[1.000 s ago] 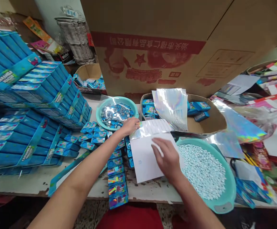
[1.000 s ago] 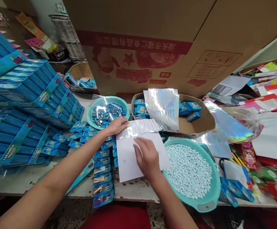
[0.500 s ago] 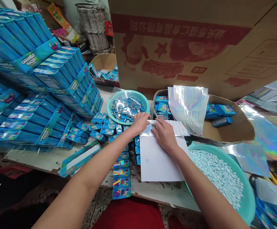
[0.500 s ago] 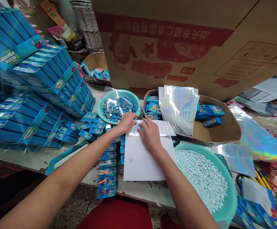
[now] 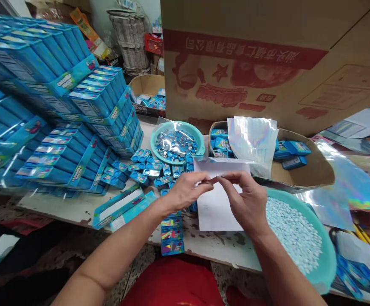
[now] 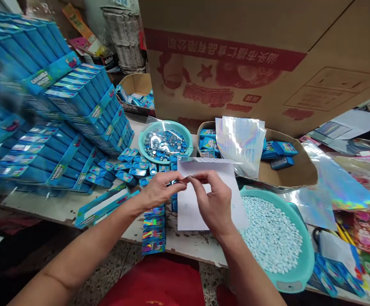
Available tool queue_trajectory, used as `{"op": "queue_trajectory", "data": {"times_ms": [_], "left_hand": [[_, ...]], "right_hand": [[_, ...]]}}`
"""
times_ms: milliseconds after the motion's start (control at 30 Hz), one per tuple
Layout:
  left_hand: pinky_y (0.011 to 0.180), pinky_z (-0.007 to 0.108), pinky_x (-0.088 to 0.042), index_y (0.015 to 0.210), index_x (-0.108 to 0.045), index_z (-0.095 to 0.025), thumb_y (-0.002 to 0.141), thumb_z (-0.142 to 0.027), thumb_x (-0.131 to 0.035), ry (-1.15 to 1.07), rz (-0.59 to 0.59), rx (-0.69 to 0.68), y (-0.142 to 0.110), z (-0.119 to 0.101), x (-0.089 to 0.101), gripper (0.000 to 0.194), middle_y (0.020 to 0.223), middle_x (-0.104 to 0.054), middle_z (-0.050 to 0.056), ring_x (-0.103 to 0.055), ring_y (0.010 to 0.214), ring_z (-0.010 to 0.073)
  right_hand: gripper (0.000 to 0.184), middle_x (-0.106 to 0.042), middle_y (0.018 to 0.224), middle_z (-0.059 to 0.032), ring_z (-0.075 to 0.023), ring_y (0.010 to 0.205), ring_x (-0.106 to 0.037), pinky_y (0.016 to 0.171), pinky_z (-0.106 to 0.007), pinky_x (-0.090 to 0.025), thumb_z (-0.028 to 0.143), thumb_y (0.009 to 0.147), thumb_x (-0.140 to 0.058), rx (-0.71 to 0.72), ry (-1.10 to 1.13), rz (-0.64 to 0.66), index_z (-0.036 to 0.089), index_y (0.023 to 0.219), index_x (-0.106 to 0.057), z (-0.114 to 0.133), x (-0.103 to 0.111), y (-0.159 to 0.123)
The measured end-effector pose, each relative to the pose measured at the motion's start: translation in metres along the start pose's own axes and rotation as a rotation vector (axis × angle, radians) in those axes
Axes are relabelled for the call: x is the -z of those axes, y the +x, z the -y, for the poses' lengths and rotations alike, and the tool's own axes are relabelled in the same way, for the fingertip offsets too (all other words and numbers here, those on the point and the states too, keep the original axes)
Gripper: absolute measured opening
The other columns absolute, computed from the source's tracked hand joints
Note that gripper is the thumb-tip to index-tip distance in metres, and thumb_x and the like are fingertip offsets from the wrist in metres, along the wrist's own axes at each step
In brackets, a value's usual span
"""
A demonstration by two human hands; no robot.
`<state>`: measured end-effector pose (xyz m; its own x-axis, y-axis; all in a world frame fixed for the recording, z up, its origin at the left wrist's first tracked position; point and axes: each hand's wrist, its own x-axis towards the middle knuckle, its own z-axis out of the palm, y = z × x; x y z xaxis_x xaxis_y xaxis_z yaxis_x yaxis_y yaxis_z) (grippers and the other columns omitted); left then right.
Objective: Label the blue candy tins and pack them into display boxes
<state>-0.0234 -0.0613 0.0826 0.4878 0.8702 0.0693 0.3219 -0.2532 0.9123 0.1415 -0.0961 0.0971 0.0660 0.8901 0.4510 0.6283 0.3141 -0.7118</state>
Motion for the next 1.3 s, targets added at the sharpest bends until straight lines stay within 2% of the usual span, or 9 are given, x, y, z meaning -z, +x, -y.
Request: {"op": "queue_trajectory", "data": {"times_ms": [100, 233, 333, 433, 733, 867, 1033, 1167, 1300], "left_hand": [[0.063, 0.024, -0.043, 0.077, -0.06, -0.017, 0.086, -0.037, -0.045, -0.081, 0.041, 0.189, -0.043, 0.017, 0.018, 0.026, 0.065, -0.057, -0.002, -0.053, 0.064, 0.0123], [0.056, 0.021, -0.041, 0.091, -0.056, -0.019, 0.084, -0.035, -0.046, -0.176, 0.051, 0.347, -0.09, 0.069, 0.038, 0.02, 0.062, -0.052, -0.004, -0.051, 0.059, 0.0113], [0.052, 0.021, -0.039, 0.092, -0.048, -0.02, 0.083, -0.03, -0.044, -0.184, 0.068, 0.45, -0.11, 0.109, 0.037, 0.014, 0.057, -0.049, -0.006, -0.049, 0.054, 0.0112], [0.052, 0.021, -0.036, 0.089, -0.045, -0.021, 0.079, -0.019, -0.041, -0.053, 0.086, 0.475, -0.113, 0.139, 0.026, 0.011, 0.056, -0.05, -0.007, -0.047, 0.052, 0.0108], [0.053, 0.02, -0.038, 0.092, -0.042, -0.022, 0.08, -0.017, -0.04, 0.037, 0.084, 0.525, -0.106, 0.176, 0.0, 0.013, 0.057, -0.05, -0.008, -0.049, 0.051, 0.01], [0.055, 0.023, -0.043, 0.101, -0.042, -0.02, 0.083, -0.016, -0.038, 0.084, 0.031, 0.635, -0.107, 0.176, -0.006, 0.019, 0.063, -0.059, -0.004, -0.055, 0.051, 0.0118], [0.088, 0.035, -0.044, 0.106, -0.052, -0.017, 0.087, -0.021, -0.038, 0.183, -0.117, 0.708, -0.119, 0.167, -0.017, 0.025, 0.1, -0.068, 0.011, -0.062, 0.099, 0.0224], [0.108, 0.033, -0.031, 0.131, -0.043, -0.015, 0.089, -0.041, -0.035, 0.0, -0.236, 0.626, -0.131, 0.16, -0.049, 0.05, 0.14, -0.046, 0.011, -0.038, 0.132, 0.0214], [0.113, 0.038, -0.019, 0.139, -0.033, -0.013, 0.088, -0.05, -0.033, 0.022, -0.178, 0.709, -0.137, 0.159, -0.064, 0.063, 0.149, -0.032, 0.012, -0.023, 0.139, 0.0226]], "right_hand": [[0.013, -0.068, 0.082, -0.0023, -0.0154, 0.075, -0.063, 0.064, -0.028, -0.051, 0.032, 0.084, -0.057, -0.12, 0.129, 0.015, 0.021, 0.081, -0.063, 0.016, -0.04, -0.03], [0.015, -0.066, 0.099, -0.0082, -0.0195, 0.094, -0.062, 0.066, -0.029, -0.052, 0.032, 0.083, -0.057, -0.261, 0.227, 0.061, 0.02, 0.08, -0.065, 0.02, -0.104, -0.075], [0.018, -0.065, 0.091, -0.0083, -0.0198, 0.089, -0.062, 0.072, -0.032, -0.051, 0.032, 0.082, -0.055, -0.351, 0.193, 0.102, 0.019, 0.075, -0.064, 0.007, -0.144, -0.102], [0.019, -0.063, 0.081, -0.0077, -0.0196, 0.079, -0.061, 0.075, -0.035, -0.049, 0.03, 0.081, -0.054, -0.377, 0.044, 0.105, 0.017, 0.071, -0.063, -0.013, -0.167, -0.119], [0.013, -0.056, 0.08, -0.0072, -0.0204, 0.073, -0.056, 0.07, -0.034, -0.046, 0.02, 0.078, -0.048, -0.403, -0.136, 0.172, 0.018, 0.069, -0.057, -0.037, -0.188, -0.125], [0.014, -0.056, 0.095, -0.0108, -0.022, 0.082, -0.056, 0.071, -0.034, -0.046, 0.019, 0.079, -0.049, -0.393, -0.185, 0.162, 0.016, 0.09, -0.057, -0.039, -0.188, -0.126], [0.023, -0.059, 0.108, -0.0128, -0.0235, 0.097, -0.054, 0.079, -0.035, -0.044, 0.021, 0.089, -0.044, -0.116, -0.381, 0.261, 0.017, 0.101, -0.063, -0.036, -0.177, -0.143], [0.034, -0.058, 0.126, -0.0124, -0.0292, 0.109, -0.05, 0.081, -0.041, -0.041, 0.022, 0.09, -0.045, 0.001, -0.577, 0.463, 0.019, 0.122, -0.058, -0.033, -0.172, -0.154], [0.038, -0.055, 0.131, -0.0138, -0.0309, 0.114, -0.05, 0.082, -0.044, -0.043, 0.017, 0.09, -0.042, -0.017, -0.593, 0.513, 0.016, 0.126, -0.055, -0.033, -0.177, -0.157]]}}
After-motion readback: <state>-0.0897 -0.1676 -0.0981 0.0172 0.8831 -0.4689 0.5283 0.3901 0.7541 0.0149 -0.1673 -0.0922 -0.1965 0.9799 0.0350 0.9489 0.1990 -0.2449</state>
